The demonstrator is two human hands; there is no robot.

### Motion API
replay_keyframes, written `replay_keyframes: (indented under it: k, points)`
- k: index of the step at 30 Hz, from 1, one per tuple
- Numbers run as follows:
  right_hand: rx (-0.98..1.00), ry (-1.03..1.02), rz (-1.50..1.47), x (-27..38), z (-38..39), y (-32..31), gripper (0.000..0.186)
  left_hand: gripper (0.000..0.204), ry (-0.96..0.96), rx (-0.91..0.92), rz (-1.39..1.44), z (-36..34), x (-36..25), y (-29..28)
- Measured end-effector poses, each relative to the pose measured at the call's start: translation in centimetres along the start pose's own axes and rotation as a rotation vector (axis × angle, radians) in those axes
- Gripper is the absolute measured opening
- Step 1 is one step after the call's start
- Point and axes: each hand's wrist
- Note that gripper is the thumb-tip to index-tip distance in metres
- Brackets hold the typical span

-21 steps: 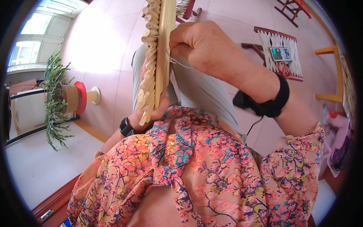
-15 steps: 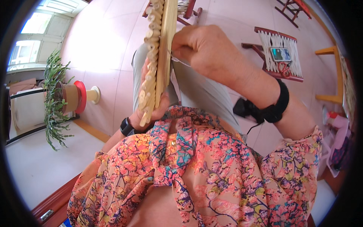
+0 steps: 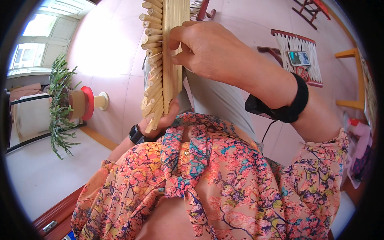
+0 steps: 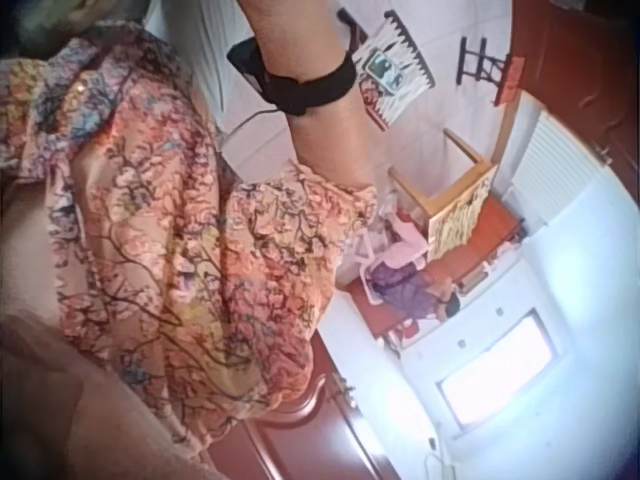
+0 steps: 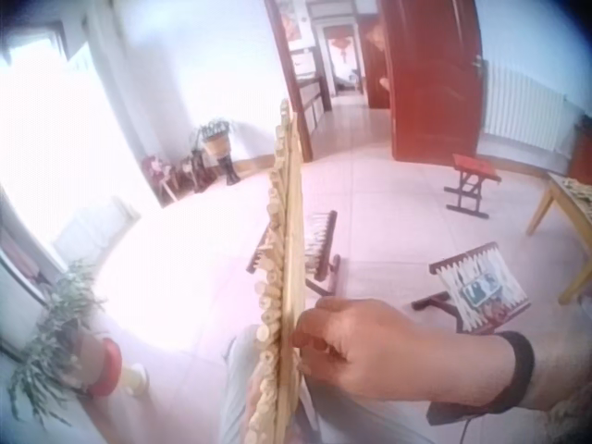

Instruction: The recorder is seen sewing or weaving together individual reeds or bamboo sticks to create a mat.

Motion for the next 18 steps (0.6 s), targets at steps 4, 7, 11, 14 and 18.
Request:
replay_keyframes:
  k: [4,7,11,14,18]
  points:
    - [0.021,-0.050,-0.140,-0.9,-0.5,1.4,0.009,0.077,-0.014,0.007,0.002,0.1,-0.2,-0.2]
    - [-0.025,-0.044,-0.110,-0.7,-0.5,1.8,0.009,0.076,-0.020,0.015,0.000,0.1,-0.2,-0.2]
    - [-0.009,-0.065,-0.096,-1.2,-0.8,1.8,0.011,0.076,-0.033,0.014,0.001,0.1,-0.2,-0.3]
    - [0.049,-0.058,-0.144,-2.0,-0.8,1.1,0.012,0.076,-0.051,0.006,0.018,0.1,0.0,0.0]
    - [-0.033,-0.122,-0.083,-2.0,0.3,1.5,0.011,0.077,0.011,-0.028,0.038,-0.3,0.3,0.4]
Point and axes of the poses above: each hand's wrist, its own z-axis away from the middle knuckle, its own y-axis out of the palm, x = y × z, and after that the axes turned 9 degrees about y, right-handed
